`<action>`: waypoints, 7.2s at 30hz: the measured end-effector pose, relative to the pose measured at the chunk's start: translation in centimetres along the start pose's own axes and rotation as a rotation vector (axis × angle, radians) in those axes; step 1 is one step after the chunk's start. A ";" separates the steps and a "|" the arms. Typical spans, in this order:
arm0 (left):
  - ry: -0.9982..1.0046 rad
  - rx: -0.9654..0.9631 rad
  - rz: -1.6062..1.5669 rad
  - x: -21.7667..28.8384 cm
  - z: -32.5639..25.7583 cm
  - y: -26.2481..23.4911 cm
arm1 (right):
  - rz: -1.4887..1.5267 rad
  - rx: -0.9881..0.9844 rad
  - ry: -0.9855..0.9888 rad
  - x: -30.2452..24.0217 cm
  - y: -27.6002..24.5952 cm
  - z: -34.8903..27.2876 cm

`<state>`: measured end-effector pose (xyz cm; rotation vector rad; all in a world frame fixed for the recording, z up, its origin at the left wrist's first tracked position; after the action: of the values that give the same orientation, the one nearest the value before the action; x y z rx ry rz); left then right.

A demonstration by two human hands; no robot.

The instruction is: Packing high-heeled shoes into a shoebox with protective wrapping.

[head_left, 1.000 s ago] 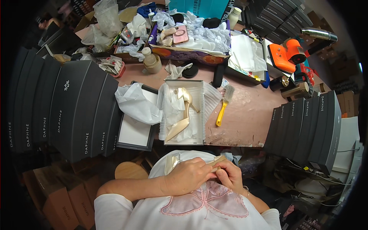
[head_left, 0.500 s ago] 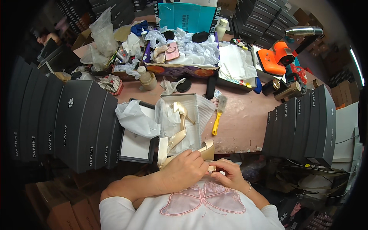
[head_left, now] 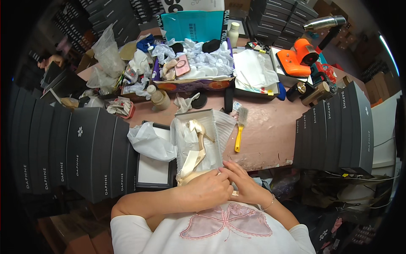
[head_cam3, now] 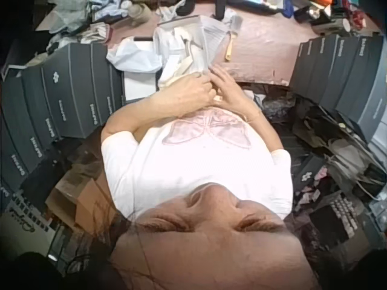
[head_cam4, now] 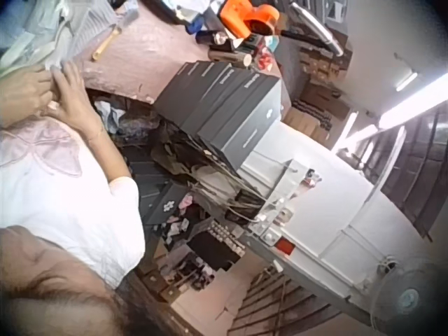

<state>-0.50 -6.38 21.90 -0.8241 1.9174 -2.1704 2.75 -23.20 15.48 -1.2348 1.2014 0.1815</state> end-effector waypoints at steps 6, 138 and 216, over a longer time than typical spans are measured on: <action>-0.235 0.521 -0.062 -4.9 0.5 -2.9 | 0.055 0.317 0.326 5.2 -1.8 0.1; -0.905 1.796 -1.102 -0.1 -15.3 12.0 | 0.080 0.154 -0.341 -8.0 -0.8 15.5; -1.182 1.340 -0.785 -6.4 -5.8 16.1 | 0.304 0.598 0.525 37.2 2.2 -1.2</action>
<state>-1.93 -1.47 4.33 -1.8542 -0.4761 -1.7485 16.51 -40.77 -14.43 -0.5767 1.7367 -0.2856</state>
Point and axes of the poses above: each hand's wrist, its own z-axis towards the middle knuckle, its own y-axis out of the palm, x = y × z, the point moved 2 cm from there along z, towards the middle knuckle, and after that the axes turned 8 degrees about y, right-handed, at the moved point
